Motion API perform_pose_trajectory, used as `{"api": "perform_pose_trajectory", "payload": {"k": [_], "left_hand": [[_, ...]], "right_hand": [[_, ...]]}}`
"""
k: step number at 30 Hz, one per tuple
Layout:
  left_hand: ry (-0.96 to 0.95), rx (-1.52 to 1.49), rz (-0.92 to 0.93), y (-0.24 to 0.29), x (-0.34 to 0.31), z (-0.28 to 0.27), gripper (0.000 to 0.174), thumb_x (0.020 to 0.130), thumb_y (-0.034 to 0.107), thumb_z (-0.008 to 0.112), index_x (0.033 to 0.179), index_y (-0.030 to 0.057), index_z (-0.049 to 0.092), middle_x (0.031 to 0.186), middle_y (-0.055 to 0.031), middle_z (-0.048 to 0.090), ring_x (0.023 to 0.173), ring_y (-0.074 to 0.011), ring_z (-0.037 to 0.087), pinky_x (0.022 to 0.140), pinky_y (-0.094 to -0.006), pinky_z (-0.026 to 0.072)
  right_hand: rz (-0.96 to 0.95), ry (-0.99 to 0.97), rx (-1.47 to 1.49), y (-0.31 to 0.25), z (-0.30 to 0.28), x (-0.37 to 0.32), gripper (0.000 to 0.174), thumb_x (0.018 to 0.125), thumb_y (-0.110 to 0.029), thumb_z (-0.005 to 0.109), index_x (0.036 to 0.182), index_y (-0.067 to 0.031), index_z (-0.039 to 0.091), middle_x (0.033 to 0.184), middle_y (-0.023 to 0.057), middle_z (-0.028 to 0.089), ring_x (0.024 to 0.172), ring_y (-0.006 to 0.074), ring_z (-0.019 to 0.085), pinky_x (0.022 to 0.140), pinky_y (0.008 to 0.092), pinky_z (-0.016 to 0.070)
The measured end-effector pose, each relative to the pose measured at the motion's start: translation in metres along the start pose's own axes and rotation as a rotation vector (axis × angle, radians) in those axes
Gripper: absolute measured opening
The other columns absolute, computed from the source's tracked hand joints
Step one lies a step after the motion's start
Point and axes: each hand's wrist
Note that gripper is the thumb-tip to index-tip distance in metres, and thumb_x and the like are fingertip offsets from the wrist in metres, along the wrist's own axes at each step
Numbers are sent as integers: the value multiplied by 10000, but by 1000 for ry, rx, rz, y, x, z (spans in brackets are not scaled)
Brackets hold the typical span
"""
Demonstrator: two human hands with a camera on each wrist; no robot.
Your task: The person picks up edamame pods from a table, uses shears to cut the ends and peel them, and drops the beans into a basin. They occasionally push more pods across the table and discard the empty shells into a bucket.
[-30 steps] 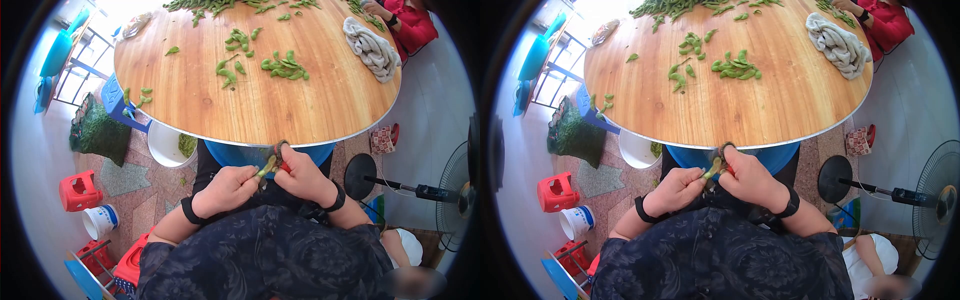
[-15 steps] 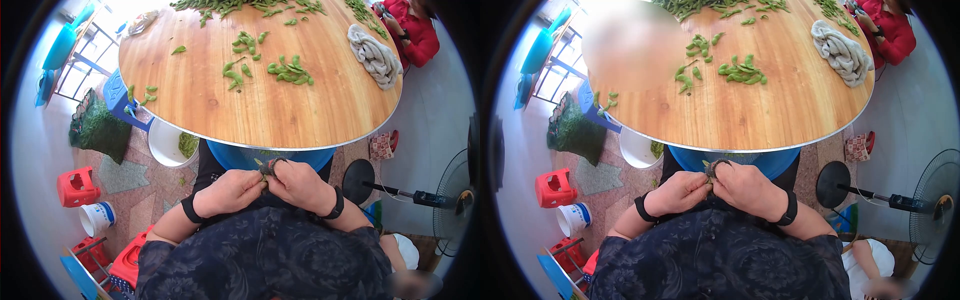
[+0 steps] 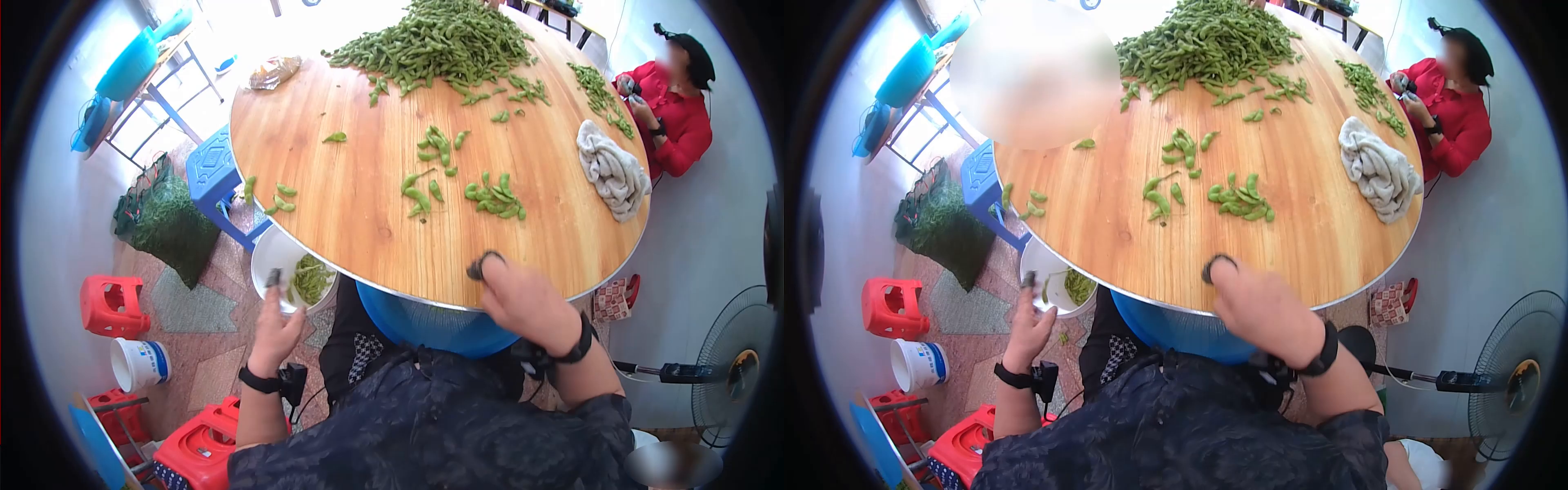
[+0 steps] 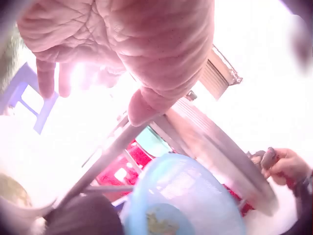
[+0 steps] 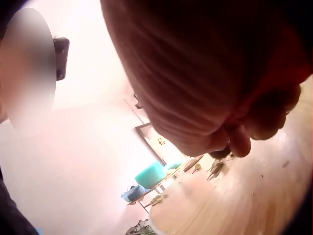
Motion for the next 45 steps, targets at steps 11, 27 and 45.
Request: {"api": "perform_pose_trajectory", "payload": {"k": [11, 27, 45], "left_hand": [[15, -199, 211, 77, 14, -12, 317, 802, 45, 634, 1109, -28, 609, 1235, -242, 564, 1150, -355, 562, 972, -386, 438], [-621, -1248, -154, 209, 32, 71, 260, 1010, 109, 439, 1210, -40, 512, 1027, -95, 647, 1025, -169, 626, 904, -305, 497], [-683, -827, 94, 194, 11, 73, 199, 998, 149, 479, 901, 8, 580, 722, 48, 473, 655, -52, 428, 601, -215, 375]], "right_hand": [[-125, 90, -167, 21, 17, 124, 202, 856, -220, 611, 931, -39, 561, 921, 181, 578, 760, 353, 625, 676, 433, 527], [248, 238, 659, 16, 11, 10, 112, 883, -100, 620, 935, -6, 589, 720, 91, 534, 657, 142, 517, 599, 292, 441], [378, -161, 966, -13, 10, -42, 224, 980, -118, 408, 1169, 3, 400, 705, 85, 592, 495, 128, 551, 441, 261, 432]]}}
Point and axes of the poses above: each hand's wrist, its own x-axis towards the middle knuckle, its own z-axis out of the palm, y = z × x
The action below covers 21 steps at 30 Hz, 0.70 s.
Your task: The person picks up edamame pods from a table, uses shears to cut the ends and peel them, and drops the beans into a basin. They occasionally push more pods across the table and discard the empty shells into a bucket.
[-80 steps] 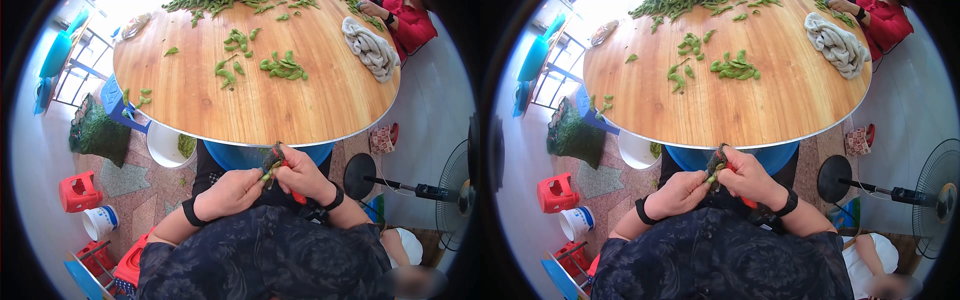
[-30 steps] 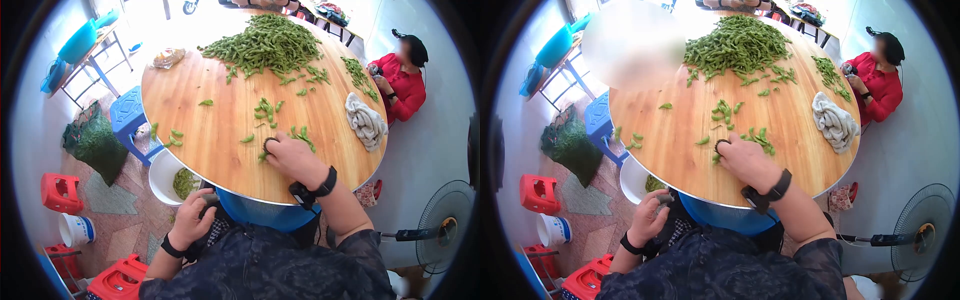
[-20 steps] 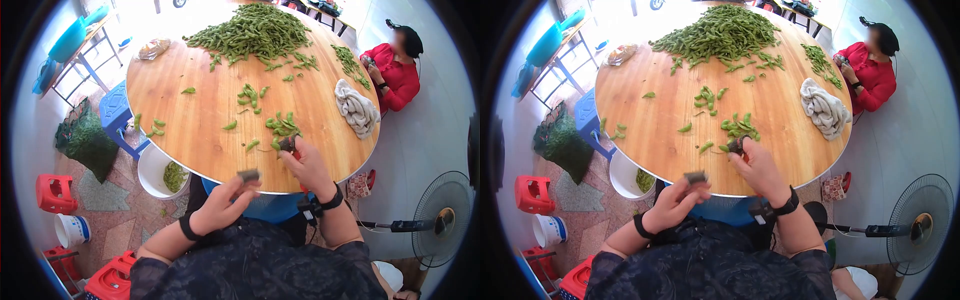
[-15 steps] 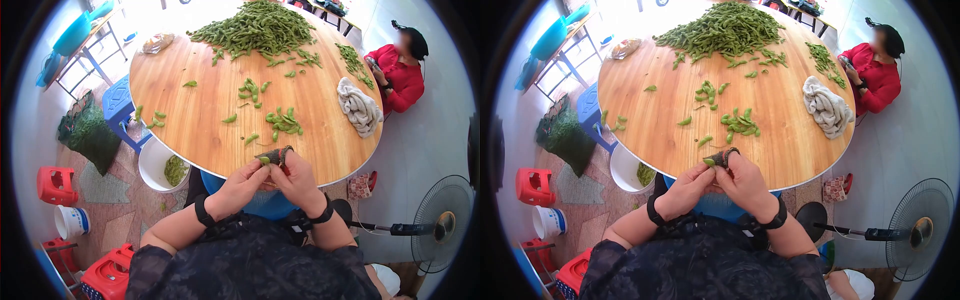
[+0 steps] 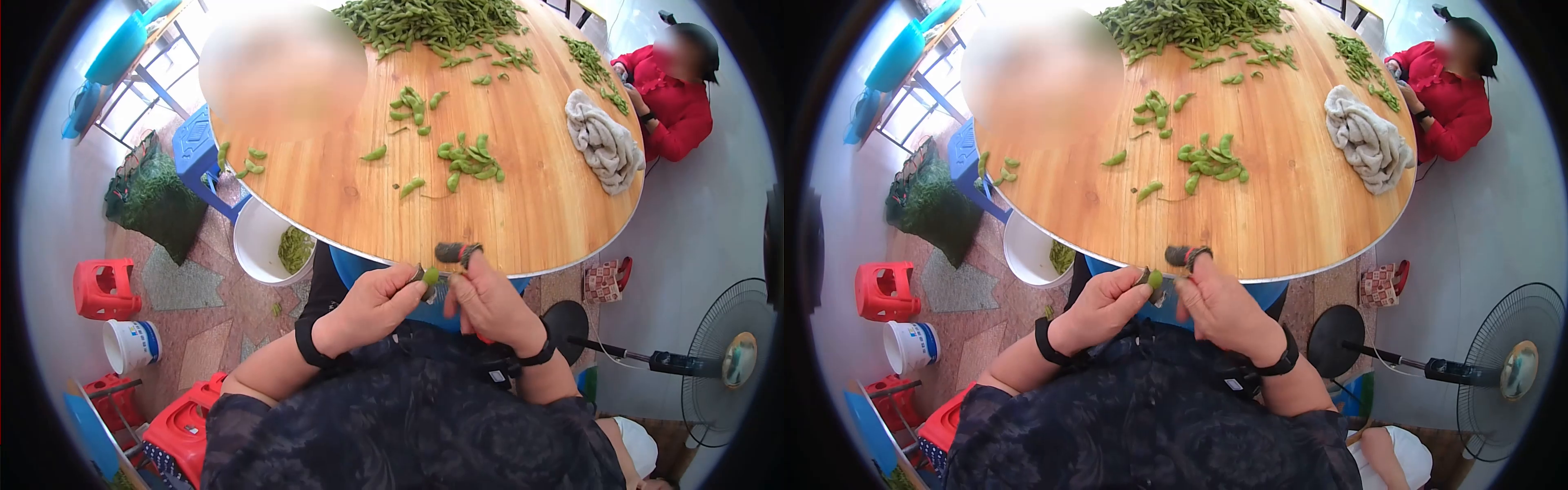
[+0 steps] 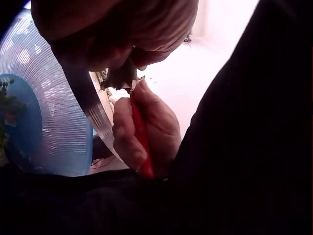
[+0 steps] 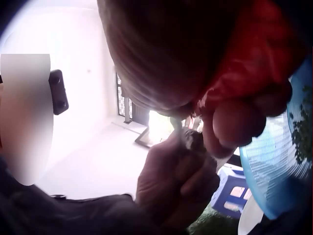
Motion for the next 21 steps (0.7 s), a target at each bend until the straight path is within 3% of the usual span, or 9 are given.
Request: {"api": "perform_pose_trajectory", "payload": {"k": [2, 4, 6, 7, 11, 13, 15, 18, 21], "left_hand": [[-23, 32, -15, 1, -4, 3, 186, 992, 135, 484, 898, 4, 578, 718, 46, 463, 655, -56, 420, 591, -226, 374], [-43, 65, -30, 5, -6, 5, 174, 986, 122, 490, 896, 0, 575, 714, 43, 453, 654, -60, 411, 582, -236, 372], [-24, 181, 22, 7, -3, 6, 186, 954, 124, 525, 811, 5, 519, 649, -49, 437, 581, -109, 419, 531, -297, 382], [-23, 180, 19, 6, -3, 7, 186, 954, 124, 525, 811, 5, 519, 649, -49, 437, 581, -109, 419, 531, -297, 382], [4, 176, 18, -1, -4, 7, 181, 930, 116, 551, 790, 7, 514, 647, -84, 460, 568, -165, 448, 534, -316, 391], [11, 211, 36, -1, -5, 7, 177, 917, 112, 562, 782, 9, 512, 646, -95, 478, 562, -194, 479, 535, -332, 400], [56, 534, 244, 5, -4, 6, 172, 883, 104, 583, 760, 14, 502, 661, -126, 512, 598, -289, 543, 542, -373, 414], [67, 697, 324, 14, -5, 6, 162, 857, 101, 596, 752, 21, 503, 672, -137, 532, 641, -345, 565, 548, -389, 429], [69, 724, 355, 12, -5, 5, 172, 869, 118, 605, 769, 21, 504, 674, -135, 515, 614, -324, 543, 547, -373, 441]], "right_hand": [[74, -74, -117, 5, 3, -3, 201, 973, -116, 409, 1129, 10, 395, 670, 80, 583, 484, 131, 547, 432, 265, 429], [-17, -61, -40, 19, 7, -7, 143, 951, -102, 401, 1039, 8, 373, 616, 73, 563, 482, 139, 546, 433, 274, 430], [-42, -55, -42, 20, 10, -7, 125, 941, -95, 401, 1005, 4, 360, 620, 76, 564, 478, 146, 545, 436, 281, 428], [-75, -45, -48, 20, 10, -7, 111, 930, -87, 400, 971, 1, 346, 625, 79, 565, 475, 153, 543, 439, 288, 427], [87, -98, 36, 11, 7, -8, 125, 927, -91, 415, 981, 3, 352, 623, 86, 562, 497, 166, 551, 466, 307, 434], [40, -92, -36, 15, 8, -8, 132, 924, -86, 428, 1001, 2, 367, 644, 117, 573, 546, 217, 593, 503, 337, 457], [24, -62, -92, 18, 11, -8, 135, 923, -83, 435, 1013, 0, 378, 657, 135, 576, 576, 255, 611, 518, 352, 464], [-26, -16, -181, 25, 15, -7, 142, 922, -75, 446, 1038, -5, 403, 679, 166, 579, 622, 320, 633, 540, 374, 474], [-73, 9, -199, 31, 19, -6, 141, 923, -64, 446, 1053, -12, 426, 683, 176, 572, 630, 342, 633, 546, 382, 474]]}}
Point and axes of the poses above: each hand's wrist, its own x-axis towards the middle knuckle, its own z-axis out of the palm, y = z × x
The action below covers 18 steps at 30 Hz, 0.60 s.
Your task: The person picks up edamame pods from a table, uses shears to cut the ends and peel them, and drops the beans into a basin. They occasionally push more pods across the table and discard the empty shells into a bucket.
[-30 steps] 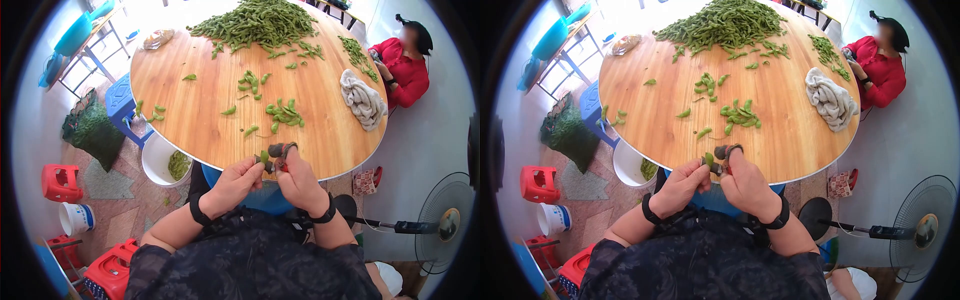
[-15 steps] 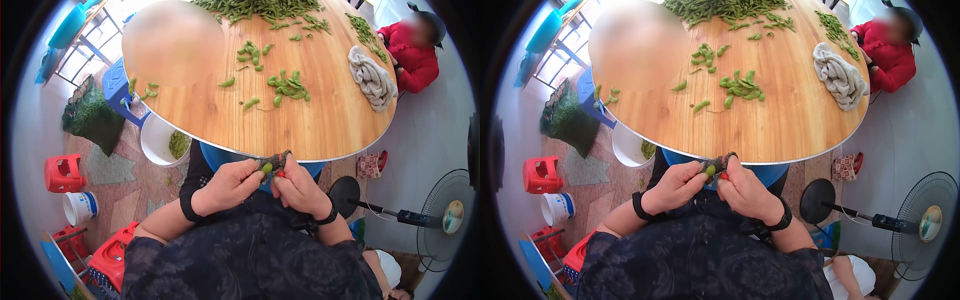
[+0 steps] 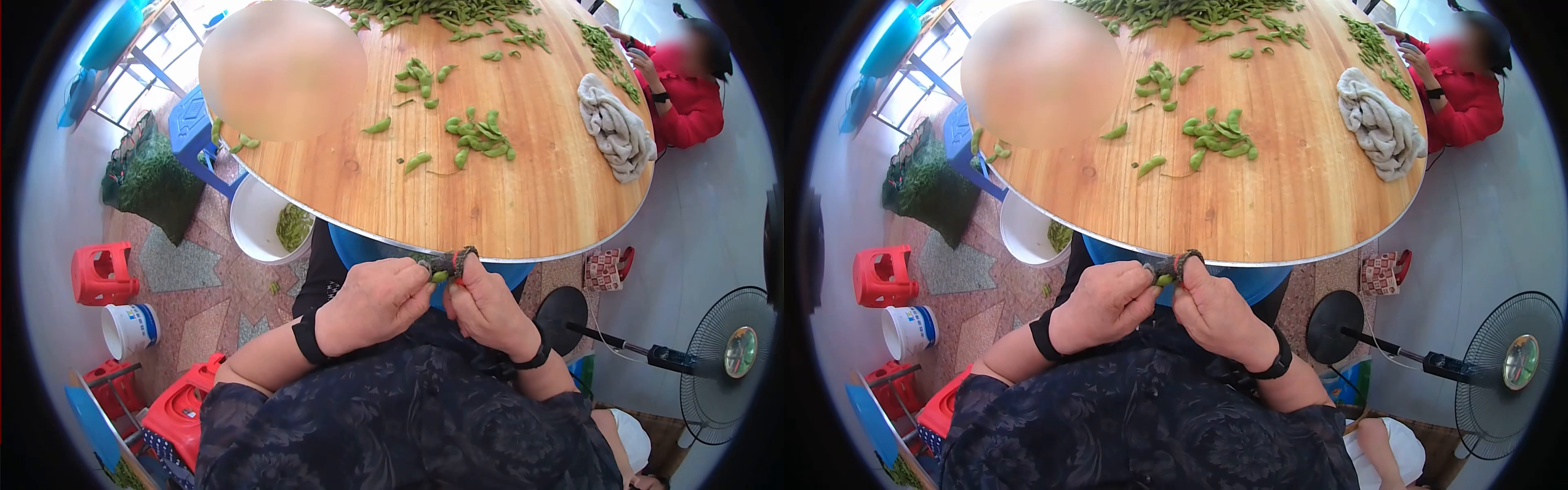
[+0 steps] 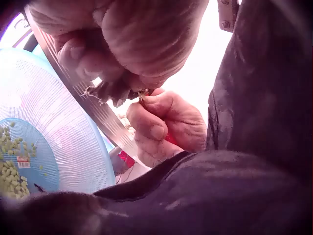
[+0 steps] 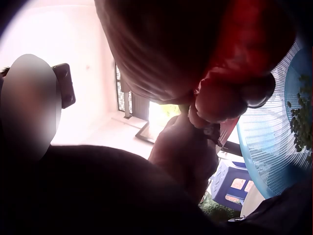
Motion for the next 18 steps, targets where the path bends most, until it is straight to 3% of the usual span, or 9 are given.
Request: {"api": "perform_pose_trajectory", "payload": {"k": [4, 6, 7, 9, 11, 13, 14, 16, 18], "left_hand": [[-114, -400, -201, -12, -5, 4, 205, 921, 165, 580, 770, 48, 506, 639, -72, 488, 562, -242, 513, 528, -338, 435], [-341, -1101, -623, -17, -4, 3, 223, 971, 200, 528, 785, 77, 518, 633, 6, 455, 547, -134, 459, 512, -282, 397], [-340, -1101, -625, -20, -5, 6, 223, 971, 200, 528, 785, 77, 518, 633, 6, 455, 547, -134, 459, 512, -282, 397], [-307, -1740, -874, -24, -5, 14, 246, 999, 218, 485, 787, 96, 514, 645, 52, 439, 561, -63, 410, 509, -235, 355], [-363, -1814, -863, -24, -7, 14, 252, 999, 219, 488, 781, 93, 502, 643, 48, 439, 562, -59, 395, 511, -230, 344], [-429, -1888, -855, -21, -6, 12, 259, 998, 220, 491, 774, 90, 490, 641, 45, 439, 564, -55, 380, 512, -226, 334], [-519, -1632, -768, -20, -4, 8, 262, 999, 227, 494, 776, 90, 498, 640, 44, 437, 565, -55, 376, 516, -228, 330], [-661, -1250, -511, -29, -3, 1, 255, 997, 235, 505, 817, 60, 548, 638, 26, 452, 576, -76, 410, 540, -243, 350], [-645, -1008, -354, -27, 3, -11, 260, 998, 240, 506, 831, 47, 557, 637, 14, 453, 590, -80, 427, 549, -254, 366]], "right_hand": [[-8, -7, 69, -2, 0, -1, 166, 919, -41, 444, 1083, -11, 445, 670, 173, 554, 598, 341, 613, 540, 385, 472], [51, -44, 142, -6, -4, -1, 176, 921, -42, 444, 1094, -12, 449, 664, 152, 556, 574, 306, 607, 531, 372, 470], [109, -79, 215, -7, -5, -1, 186, 922, -43, 444, 1106, -14, 454, 659, 132, 558, 550, 271, 601, 523, 358, 467], [83, -87, 280, -1, -2, -1, 189, 928, -45, 435, 1113, -16, 458, 655, 99, 561, 529, 221, 588, 503, 332, 460], [56, -91, 347, 11, 1, 3, 193, 933, -47, 426, 1121, -18, 463, 651, 67, 564, 507, 171, 576, 483, 306, 452], [-556, 90, -192, 19, 3, 8, 181, 956, -63, 390, 1115, -27, 469, 651, 19, 561, 476, 87, 530, 440, 241, 422], [-552, 94, -191, 18, -2, 5, 181, 956, -63, 390, 1115, -27, 469, 651, 19, 561, 476, 87, 530, 440, 241, 422], [-99, -324, 173, 0, -19, 0, 155, 977, -88, 386, 1094, -36, 472, 678, 22, 577, 441, 75, 507, 413, 203, 398], [22, -360, 331, -6, -23, 1, 140, 984, -104, 393, 1081, -45, 474, 707, 28, 586, 433, 68, 496, 407, 193, 389]]}}
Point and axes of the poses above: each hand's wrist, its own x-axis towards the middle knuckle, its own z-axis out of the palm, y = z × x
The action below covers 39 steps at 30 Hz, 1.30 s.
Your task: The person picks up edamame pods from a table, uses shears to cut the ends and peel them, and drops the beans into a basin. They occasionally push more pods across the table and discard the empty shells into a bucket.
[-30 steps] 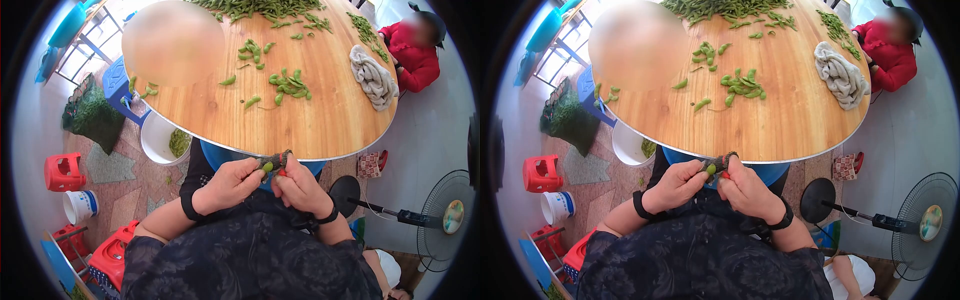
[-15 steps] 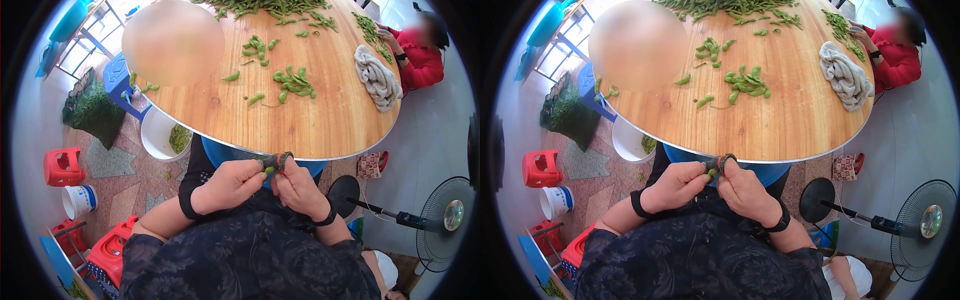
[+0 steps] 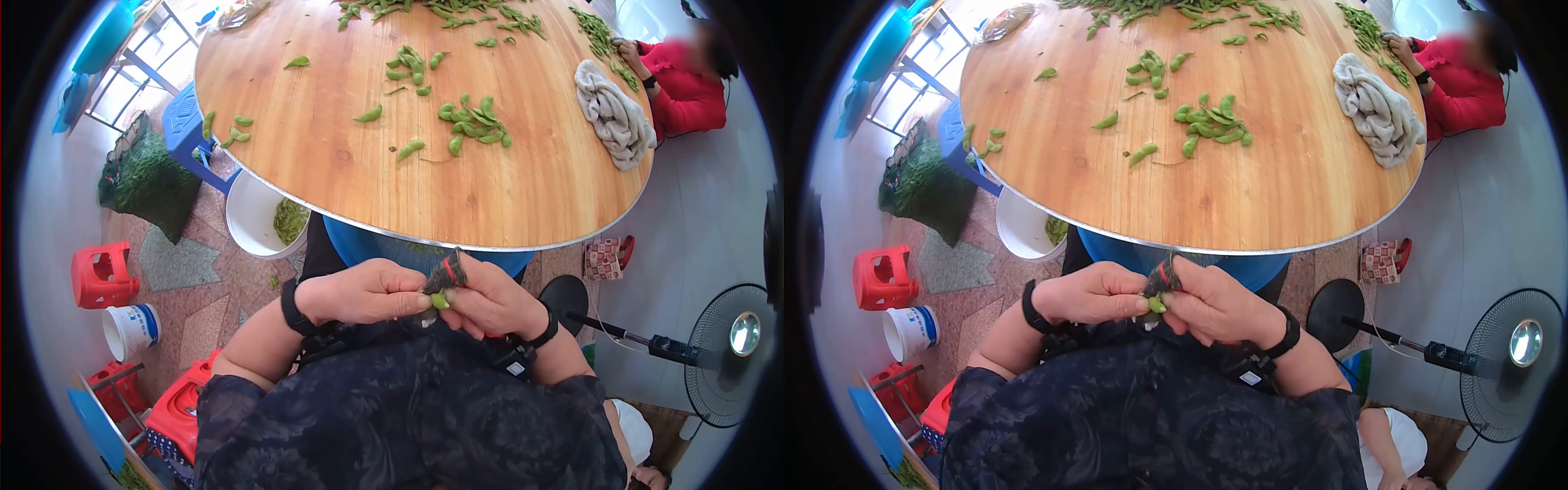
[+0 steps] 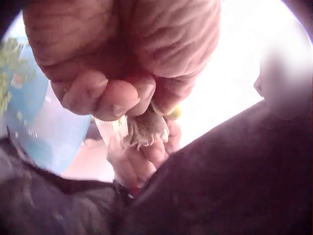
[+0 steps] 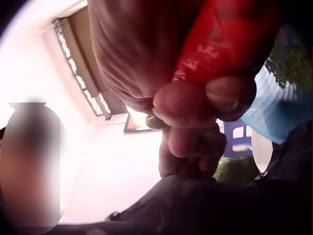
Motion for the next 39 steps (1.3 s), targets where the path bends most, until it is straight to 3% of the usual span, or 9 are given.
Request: {"api": "perform_pose_trajectory", "payload": {"k": [7, 10, 11, 15, 23, 26, 29, 33, 39], "left_hand": [[340, 982, 164, 22, -6, 20, 121, 891, 149, 593, 848, 38, 569, 780, -161, 595, 768, -364, 601, 611, -414, 463], [338, 846, 117, 2, -12, 14, 145, 946, 170, 547, 871, 48, 570, 713, -80, 561, 654, -260, 579, 588, -349, 444], [327, 389, 8, 0, -17, 11, 154, 974, 177, 511, 917, 47, 572, 706, -28, 522, 634, -187, 523, 589, -308, 423], [344, -411, -12, 1, -19, 14, 215, 1031, 209, 429, 1057, 46, 566, 740, 72, 428, 657, -39, 368, 609, -200, 355], [331, -188, -109, -5, -16, 8, 147, 994, 145, 501, 1063, 36, 570, 857, 4, 523, 765, -59, 459, 683, -229, 411], [531, 429, 178, -16, -22, 7, 133, 953, 131, 540, 878, 32, 587, 768, 16, 513, 698, -62, 458, 621, -234, 402], [820, 236, 49, 0, -61, 4, 127, 945, 114, 554, 858, 27, 585, 793, 8, 537, 719, -59, 469, 627, -237, 410], [1316, 415, -9, -60, -121, -57, 120, 937, 79, 555, 1022, 0, 580, 838, -9, 567, 756, -62, 504, 661, -234, 425], [1335, 354, 139, -65, -137, -61, 236, 954, 75, 518, 1175, -3, 540, 912, -9, 574, 800, -59, 511, 689, -226, 437]], "right_hand": [[100, 6, 325, 12, 1, 9, 145, 952, -136, 515, 1066, -55, 479, 788, 55, 611, 429, 77, 492, 391, 199, 386], [-78, 151, -75, 21, 0, 8, 238, 909, -164, 599, 1073, -24, 497, 761, 115, 616, 454, 184, 555, 427, 267, 444], [-231, 271, -400, 22, 0, 8, 289, 886, -181, 637, 1074, -5, 506, 744, 150, 616, 476, 255, 590, 453, 310, 473], [-72, 254, -801, 1, 5, 2, 341, 866, -189, 662, 1077, 33, 512, 719, 203, 598, 592, 363, 625, 525, 375, 493], [-211, 423, -603, 9, 11, 15, 246, 863, -161, 642, 851, -15, 445, 665, 196, 562, 627, 384, 610, 534, 412, 464], [-251, 377, -582, 5, 9, 17, 217, 854, -134, 625, 862, -16, 444, 654, 196, 552, 624, 401, 598, 535, 430, 461], [-207, 458, -745, -16, -1, 16, 205, 848, -130, 615, 883, -16, 447, 652, 201, 550, 632, 411, 595, 546, 445, 471], [-146, 538, -949, -35, -37, 38, 175, 861, -129, 579, 967, -19, 493, 725, 206, 553, 746, 407, 596, 614, 451, 460], [-436, 607, -1191, -31, -46, 109, 154, 853, -70, 532, 1001, -32, 513, 860, 181, 583, 745, 370, 607, 632, 450, 503]]}}
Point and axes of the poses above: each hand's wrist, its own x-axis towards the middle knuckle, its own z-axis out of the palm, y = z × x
